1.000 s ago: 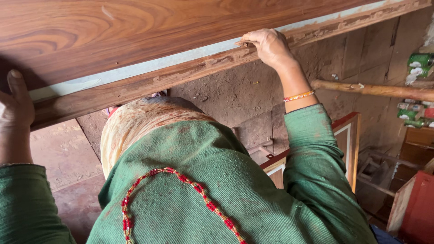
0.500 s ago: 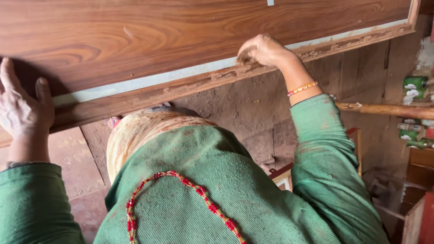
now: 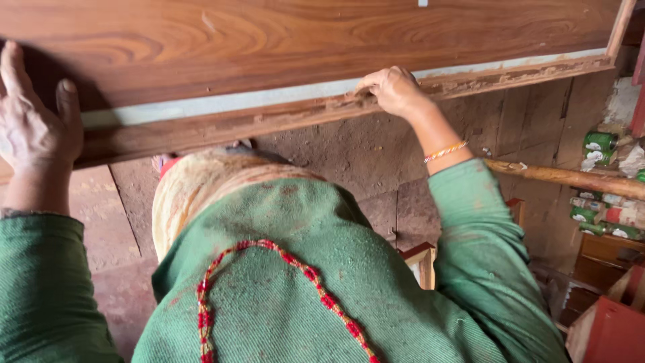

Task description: The person sands the edges and surface of a wooden door panel using a sanding block. They move along the perimeter and across the face of the panel, applying pressure to smooth the wood.

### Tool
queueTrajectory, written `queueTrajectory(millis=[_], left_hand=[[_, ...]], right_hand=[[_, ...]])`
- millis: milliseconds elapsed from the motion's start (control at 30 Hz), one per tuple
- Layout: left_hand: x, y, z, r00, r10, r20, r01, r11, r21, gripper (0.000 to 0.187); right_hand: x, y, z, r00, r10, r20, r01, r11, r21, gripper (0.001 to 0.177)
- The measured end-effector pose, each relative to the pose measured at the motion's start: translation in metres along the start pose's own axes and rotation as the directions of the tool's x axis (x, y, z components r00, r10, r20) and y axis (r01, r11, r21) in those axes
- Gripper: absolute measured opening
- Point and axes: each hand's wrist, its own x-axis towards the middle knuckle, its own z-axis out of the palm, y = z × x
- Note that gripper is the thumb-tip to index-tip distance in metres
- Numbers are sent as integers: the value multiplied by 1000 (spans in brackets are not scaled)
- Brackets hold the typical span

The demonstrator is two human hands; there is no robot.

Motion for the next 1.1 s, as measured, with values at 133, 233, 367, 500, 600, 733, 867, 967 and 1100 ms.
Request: queueTrajectory(millis=[133,233,367,500,600,733,867,967,1100], left_hand=[[-6,-4,2,996,74,-57,-80,990,-112,66],[-8,-13,10,989,116,-94,-126,986,-108,65],[-7,-20,13,996,72,-50,-77,992,-99,68],[-10,-12,6,999,43,-32,-47,989,-139,67],[0,-1,-1,982,131,-135,-124,990,64,72],[-8,-3,3,994,79,-78,-91,984,-156,66],[-7,-7,5,996,65,-52,-69,996,-65,68],[-7,-10,7,999,33,-30,-33,999,-7,69],[-8,-6,4,992,98,-86,-93,994,58,69]], right_hand=[[1,-7,-14,997,-72,-37,77,984,160,30],[-1,-13,5,979,-84,-185,117,978,175,40],[-2,-24,34,891,-307,-334,328,945,6,41],[-5,-26,23,926,-307,-221,289,951,-112,41],[-3,-28,0,998,-53,46,58,993,-100,32],[2,-31,7,949,-248,-194,273,956,111,33],[9,-33,38,860,-365,-356,385,923,-16,33],[8,-39,47,880,-348,-324,344,936,-71,35],[7,-44,23,982,-175,-78,170,984,-61,43]])
